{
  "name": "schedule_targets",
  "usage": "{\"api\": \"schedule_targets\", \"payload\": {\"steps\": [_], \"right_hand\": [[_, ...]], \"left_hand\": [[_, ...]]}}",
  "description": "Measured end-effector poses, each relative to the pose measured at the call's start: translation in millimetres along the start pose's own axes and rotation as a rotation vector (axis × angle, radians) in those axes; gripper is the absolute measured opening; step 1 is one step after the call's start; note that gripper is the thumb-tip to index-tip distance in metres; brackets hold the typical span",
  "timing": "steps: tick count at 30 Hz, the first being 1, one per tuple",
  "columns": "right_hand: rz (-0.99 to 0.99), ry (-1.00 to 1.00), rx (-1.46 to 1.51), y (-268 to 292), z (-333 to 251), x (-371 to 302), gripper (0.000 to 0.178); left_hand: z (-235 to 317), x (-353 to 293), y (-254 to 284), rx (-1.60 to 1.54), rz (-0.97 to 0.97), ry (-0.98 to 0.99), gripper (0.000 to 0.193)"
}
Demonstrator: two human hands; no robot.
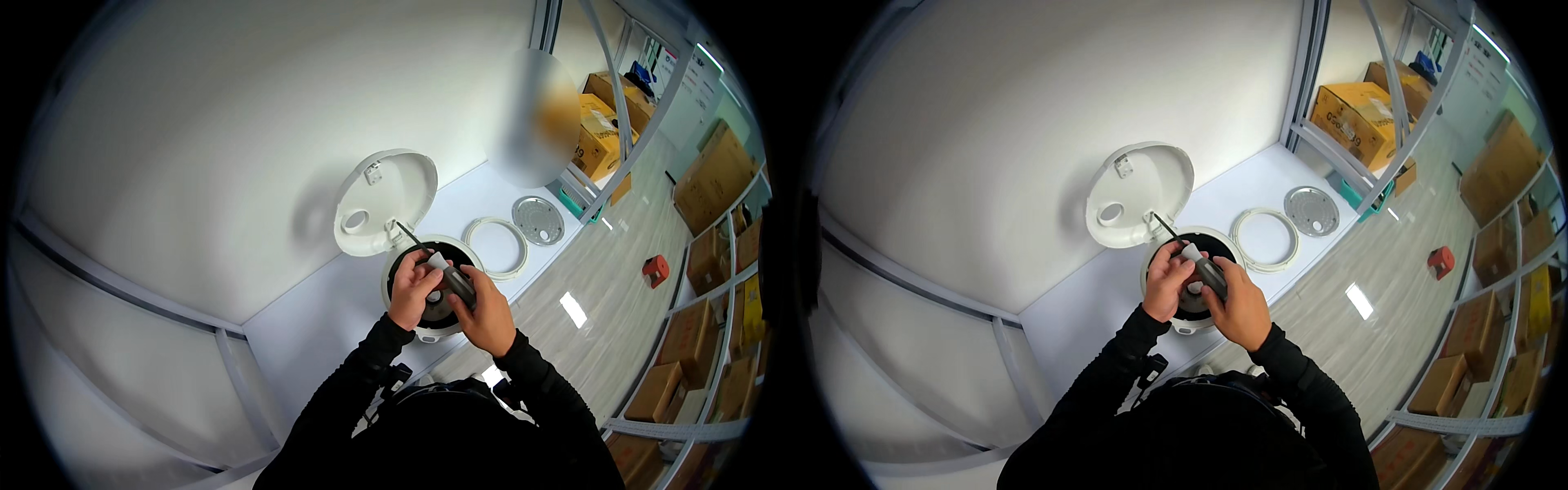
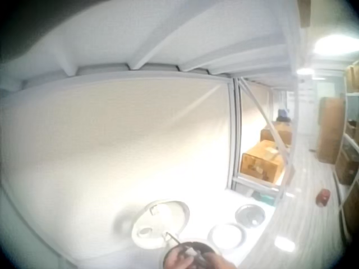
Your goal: The person assembles a white plastic appliance, likely a rice cooker, on a white workbench. They attach a small white plastic component to the lid using a screwdriver, then place the lid onto the main body. The person continues to use the screwdriver to secure internal components inside the appliance's main body.
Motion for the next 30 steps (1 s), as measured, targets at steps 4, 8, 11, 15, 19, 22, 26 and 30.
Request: {"api": "schedule_targets", "payload": {"steps": [4,8,11,15,19,22,26,30], "right_hand": [[-0.021,0.017,0.009,5.4,2.0,-5.3,0.054],[-0.078,0.039,0.057,13.1,6.8,-11.4,0.058],[-0.127,0.04,0.108,15.7,3.3,-13.5,0.057],[-0.264,-0.012,0.113,19.8,-1.4,-20.2,0.051],[-0.347,0.054,0.235,23.5,2.0,-36.7,0.048],[-0.433,0.044,0.312,20.3,7.0,-51.5,0.048],[-0.534,0.122,0.395,8.2,2.4,-72.5,0.047],[-0.675,0.16,0.415,-9.5,-10.2,-98.7,0.047]], "left_hand": [[3.1,-3.0,-0.9,0.067,-0.053,-0.059,0.043],[15.5,-19.4,-12.3,0.129,-0.118,-0.158,0.043],[20.7,-34.7,-17.7,0.153,-0.123,-0.227,0.047],[34.7,-66.6,-24.6,0.258,-0.073,-0.317,0.046],[48.8,-114.0,-15.3,0.465,0.089,-0.494,0.038],[53.3,-152.4,4.7,0.515,0.244,-0.55,0.034],[36.6,-201.7,46.6,0.621,0.496,-0.523,0.021],[10.9,-253.4,96.2,0.699,0.788,-0.398,0.016]]}}
Point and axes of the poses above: each hand's wrist, its own x-axis towards the middle knuckle, its own y-axis out of the back of the hand, z = x × y, the point moved 7 cm from there along x, towards the middle knuckle, and after that the axes turned 15 degrees about z, right-handed, at the moved point
